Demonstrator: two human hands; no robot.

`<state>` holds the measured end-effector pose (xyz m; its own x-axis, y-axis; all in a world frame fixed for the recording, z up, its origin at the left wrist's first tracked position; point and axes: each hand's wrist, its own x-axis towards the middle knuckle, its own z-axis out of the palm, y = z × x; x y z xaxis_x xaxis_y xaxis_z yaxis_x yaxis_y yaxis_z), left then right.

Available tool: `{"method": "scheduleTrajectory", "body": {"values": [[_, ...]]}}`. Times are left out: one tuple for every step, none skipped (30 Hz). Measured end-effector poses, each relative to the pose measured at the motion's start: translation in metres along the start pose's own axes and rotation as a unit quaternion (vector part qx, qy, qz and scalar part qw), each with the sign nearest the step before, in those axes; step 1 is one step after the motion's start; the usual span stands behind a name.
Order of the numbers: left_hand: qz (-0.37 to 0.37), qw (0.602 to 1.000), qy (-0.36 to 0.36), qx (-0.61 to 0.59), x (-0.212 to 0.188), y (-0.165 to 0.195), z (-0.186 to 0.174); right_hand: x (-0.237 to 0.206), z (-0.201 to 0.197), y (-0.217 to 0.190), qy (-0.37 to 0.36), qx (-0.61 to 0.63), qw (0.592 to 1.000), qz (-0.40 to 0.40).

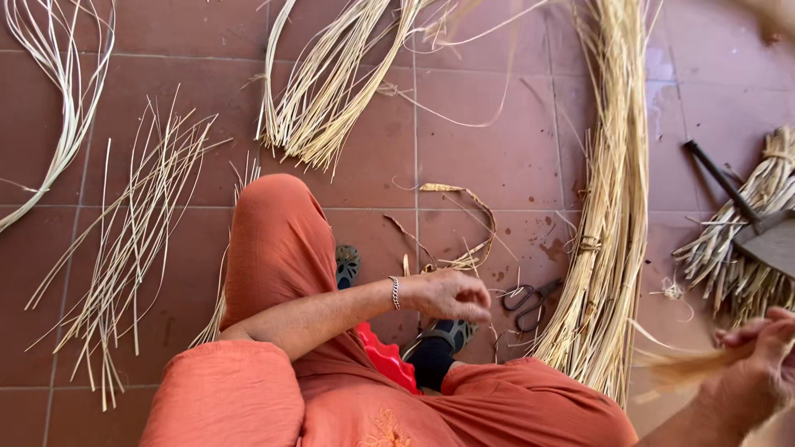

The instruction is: The person gathers dried palm fibers from the floor, aligns them into bundles, and ties them with thin strips of material. The person repeatedly picks up, aligns, and ties bundles of fibers while seated on a small stool.

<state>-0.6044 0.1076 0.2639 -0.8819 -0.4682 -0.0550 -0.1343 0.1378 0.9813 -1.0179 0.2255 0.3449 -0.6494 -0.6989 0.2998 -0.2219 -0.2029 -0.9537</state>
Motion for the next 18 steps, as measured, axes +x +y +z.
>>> {"method": "scheduleTrajectory", "body": {"values": [[0.003,0.999,0.033,-0.007,0.005,0.003,-0.006,0.007,0.014,-0.005,0.018,0.082,0.996,0.033],[0.006,0.998,0.064,-0.015,0.012,0.008,-0.012,0.015,0.030,-0.013,0.041,0.165,0.983,0.063],[0.045,0.991,0.126,0.028,0.019,0.014,-0.016,0.012,0.052,-0.016,0.055,0.254,0.961,0.100],[0.084,0.976,0.186,0.071,0.027,0.022,-0.020,0.007,0.077,-0.018,0.041,0.269,0.955,0.118],[0.123,0.956,0.243,0.111,0.032,0.031,-0.022,-0.004,0.104,-0.017,0.028,0.284,0.949,0.137],[0.154,0.935,0.264,0.178,0.037,0.040,-0.022,-0.017,0.127,-0.017,0.016,0.296,0.942,0.156],[0.185,0.909,0.283,0.243,0.041,0.048,-0.021,-0.033,0.144,-0.020,0.006,0.310,0.935,0.174],[0.217,0.877,0.300,0.308,0.044,0.057,-0.022,-0.047,0.158,-0.022,-0.030,0.324,0.928,0.181],[0.159,0.926,0.227,0.258,0.043,0.064,-0.021,-0.058,0.170,-0.025,-0.067,0.338,0.920,0.186],[0.099,0.962,0.148,0.204,0.037,0.069,-0.017,-0.062,0.179,-0.028,-0.053,0.345,0.914,0.204],[0.037,0.986,0.064,0.148,0.030,0.073,-0.013,-0.065,0.185,-0.031,-0.037,0.352,0.908,0.224],[0.023,0.993,0.073,0.093,0.023,0.075,-0.009,-0.067,0.190,-0.032,-0.039,0.361,0.901,0.236],[0.008,0.996,0.082,0.040,0.016,0.076,-0.005,-0.067,0.195,-0.032,-0.040,0.370,0.895,0.248],[-0.007,0.996,0.090,-0.013,0.012,0.075,-0.002,-0.066,0.200,-0.031,-0.043,0.380,0.887,0.259],[-0.027,0.996,0.088,-0.013,0.008,0.074,-0.002,-0.065,0.204,-0.029,-0.048,0.375,0.882,0.282],[-0.047,0.995,0.087,-0.014,0.005,0.072,-0.002,-0.065,0.209,-0.027,-0.054,0.370,0.875,0.307],[-0.069,0.994,0.088,-0.016,0.002,0.070,-0.002,-0.064,0.212,-0.023,-0.062,0.364,0.867,0.334],[-0.071,0.994,0.088,-0.009,0.001,0.068,-0.003,-0.061,0.215,-0.020,-0.078,0.343,0.869,0.347]]}}
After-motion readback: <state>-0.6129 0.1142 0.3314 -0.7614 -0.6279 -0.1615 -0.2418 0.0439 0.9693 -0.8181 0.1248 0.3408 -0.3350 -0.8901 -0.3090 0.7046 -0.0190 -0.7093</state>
